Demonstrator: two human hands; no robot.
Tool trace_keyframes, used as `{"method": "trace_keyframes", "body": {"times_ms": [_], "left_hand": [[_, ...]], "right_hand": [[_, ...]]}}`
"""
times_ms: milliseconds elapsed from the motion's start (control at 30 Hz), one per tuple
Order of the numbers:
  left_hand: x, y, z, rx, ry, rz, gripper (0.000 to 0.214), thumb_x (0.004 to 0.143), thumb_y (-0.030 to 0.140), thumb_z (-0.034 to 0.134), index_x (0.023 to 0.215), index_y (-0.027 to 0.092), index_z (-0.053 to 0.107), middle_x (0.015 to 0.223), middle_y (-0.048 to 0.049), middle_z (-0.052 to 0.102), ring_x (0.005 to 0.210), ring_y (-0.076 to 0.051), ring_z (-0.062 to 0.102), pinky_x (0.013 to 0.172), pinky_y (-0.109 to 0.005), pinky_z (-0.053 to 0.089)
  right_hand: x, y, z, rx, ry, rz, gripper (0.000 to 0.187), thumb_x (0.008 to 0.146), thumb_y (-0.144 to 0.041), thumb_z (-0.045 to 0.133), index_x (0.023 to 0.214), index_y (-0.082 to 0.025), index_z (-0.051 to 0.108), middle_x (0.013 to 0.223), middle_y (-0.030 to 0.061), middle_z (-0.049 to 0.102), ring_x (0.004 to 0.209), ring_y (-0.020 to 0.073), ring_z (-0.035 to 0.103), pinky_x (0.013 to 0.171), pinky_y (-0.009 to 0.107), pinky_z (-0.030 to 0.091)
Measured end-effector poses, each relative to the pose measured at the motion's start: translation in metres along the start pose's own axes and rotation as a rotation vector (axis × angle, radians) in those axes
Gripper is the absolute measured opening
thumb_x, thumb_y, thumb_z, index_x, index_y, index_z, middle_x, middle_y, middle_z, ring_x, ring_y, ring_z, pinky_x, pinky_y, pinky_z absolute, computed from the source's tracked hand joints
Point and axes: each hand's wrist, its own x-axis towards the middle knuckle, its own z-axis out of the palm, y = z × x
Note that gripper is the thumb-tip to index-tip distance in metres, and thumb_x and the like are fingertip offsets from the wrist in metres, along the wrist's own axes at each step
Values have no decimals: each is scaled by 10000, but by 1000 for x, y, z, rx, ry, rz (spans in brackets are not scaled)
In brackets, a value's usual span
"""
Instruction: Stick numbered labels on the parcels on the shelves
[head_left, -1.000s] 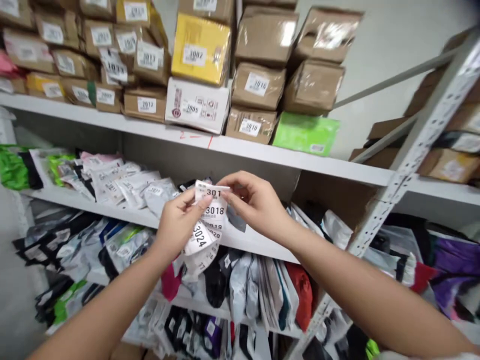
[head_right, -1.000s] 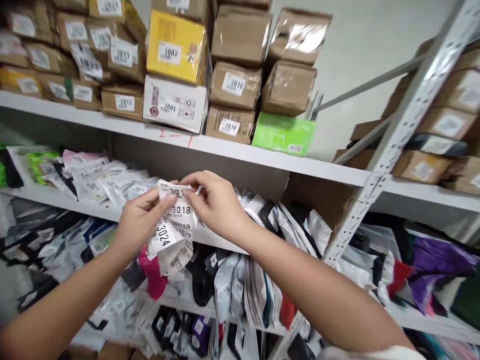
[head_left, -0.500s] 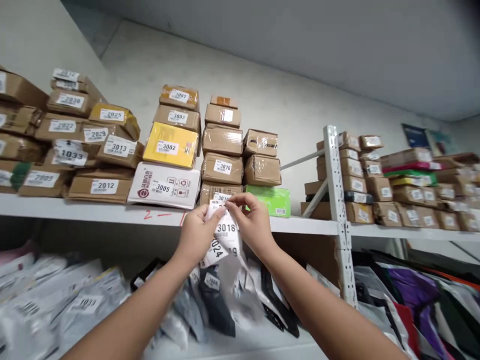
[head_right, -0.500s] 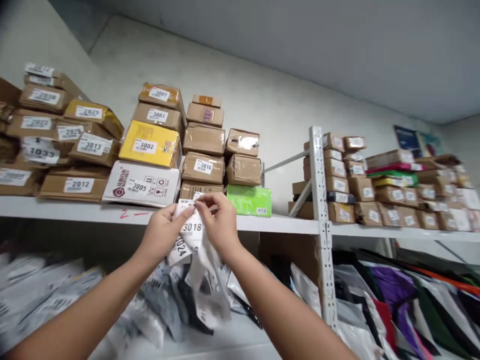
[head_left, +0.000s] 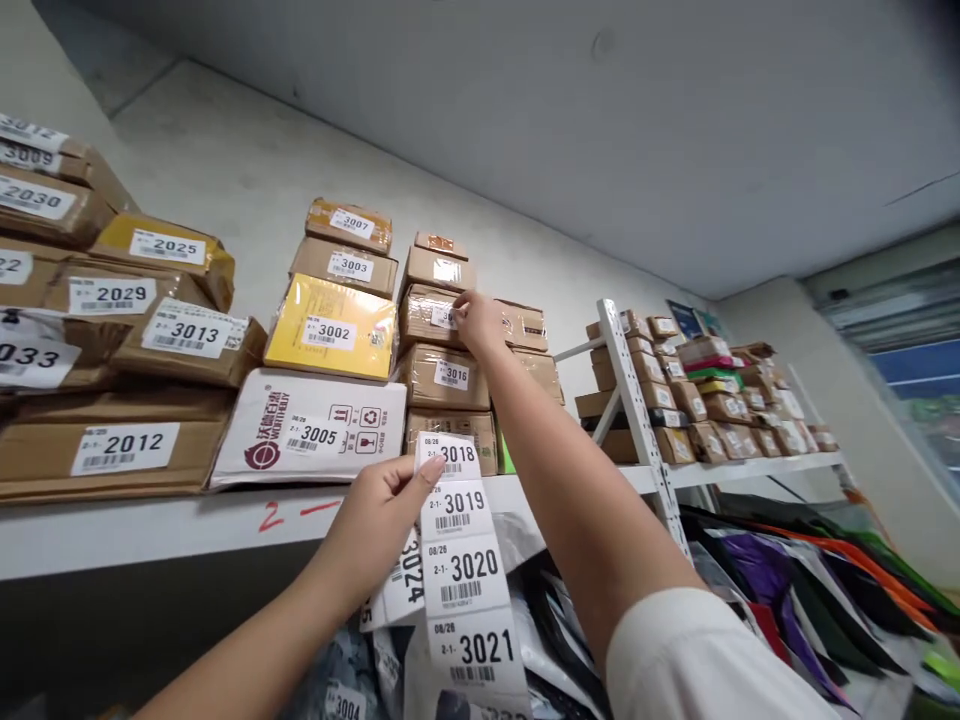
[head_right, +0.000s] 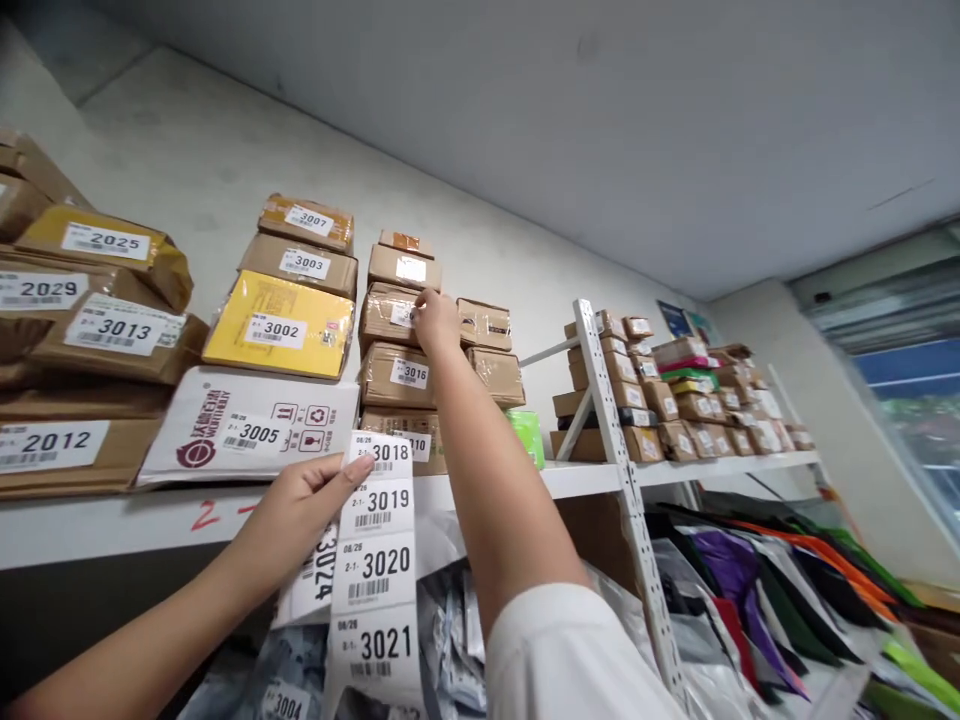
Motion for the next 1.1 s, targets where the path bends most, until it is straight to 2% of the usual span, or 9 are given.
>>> {"method": "trace_keyframes", "body": {"times_ms": [100, 200, 333, 433, 500, 600, 700, 933, 1100], "left_hand": [[4, 1, -11, 1, -21, 27, 451, 766, 592, 543, 584, 181, 517, 539, 10, 492, 530, -137, 438, 522, -256, 377], [8, 3, -18, 25, -49, 52, 468, 774, 608, 518, 596, 175, 514, 549, 11, 485, 528, -131, 431, 520, -255, 371], [15, 6, -26, -18, -33, 102, 437, 794, 580, 509, 627, 176, 514, 550, 25, 472, 547, -131, 456, 545, -256, 379], [19, 7, -31, -58, 15, 155, 408, 806, 544, 515, 622, 180, 499, 556, 37, 484, 558, -119, 455, 561, -242, 379], [20, 8, -31, -44, 32, 170, 404, 811, 543, 504, 638, 178, 530, 579, 29, 522, 575, -120, 469, 577, -241, 389], [23, 10, -25, -114, 72, 150, 336, 765, 502, 584, 772, 168, 623, 679, -5, 615, 655, -140, 545, 631, -251, 429], [27, 13, -16, -318, 154, 119, 339, 674, 398, 697, 903, 155, 640, 747, -27, 664, 681, -149, 585, 653, -256, 460], [36, 7, -3, -151, 421, 175, 411, 742, 484, 613, 564, 182, 400, 461, 79, 347, 448, -71, 320, 424, -187, 260], [39, 10, -2, -337, 127, 30, 487, 560, 449, 782, 909, 156, 610, 670, 5, 618, 664, -157, 583, 595, -243, 460]], "right_hand": [[0, -5, 5, -97, 24, -83, 343, 764, -139, 609, 1100, -179, 556, 1121, 158, 526, 939, 270, 540, 770, 429, 440], [-6, -10, 1, -168, -109, -228, 187, 749, -174, 643, 933, -181, 607, 1062, 114, 579, 1017, 272, 514, 856, 430, 429], [-39, -20, -20, 29, -142, -160, 212, 807, -271, 597, 987, -159, 590, 1084, 121, 610, 1006, 234, 543, 868, 418, 455], [-87, -32, -45, 543, -590, -82, 357, 891, -473, 400, 967, -194, 609, 964, 81, 652, 787, 147, 608, 617, 291, 512], [-118, -37, -57, 657, -736, -52, 270, 835, -449, 522, 903, -211, 630, 757, 9, 634, 549, 81, 526, 429, 209, 410], [-146, -38, -64, 703, -627, 39, 153, 732, -291, 667, 850, -200, 631, 553, -67, 533, 419, 42, 396, 362, 188, 306], [-152, -35, -59, 769, -474, 124, 204, 687, -286, 696, 840, -190, 600, 609, -46, 582, 471, 59, 472, 398, 204, 367], [-153, -32, -43, 698, -227, 151, 136, 694, -303, 674, 703, -179, 619, 549, -44, 557, 472, 72, 461, 438, 239, 405], [-147, -29, -36, 618, -41, 90, 82, 681, -255, 697, 718, -183, 692, 750, 29, 682, 687, 130, 612, 680, 320, 514]]}}
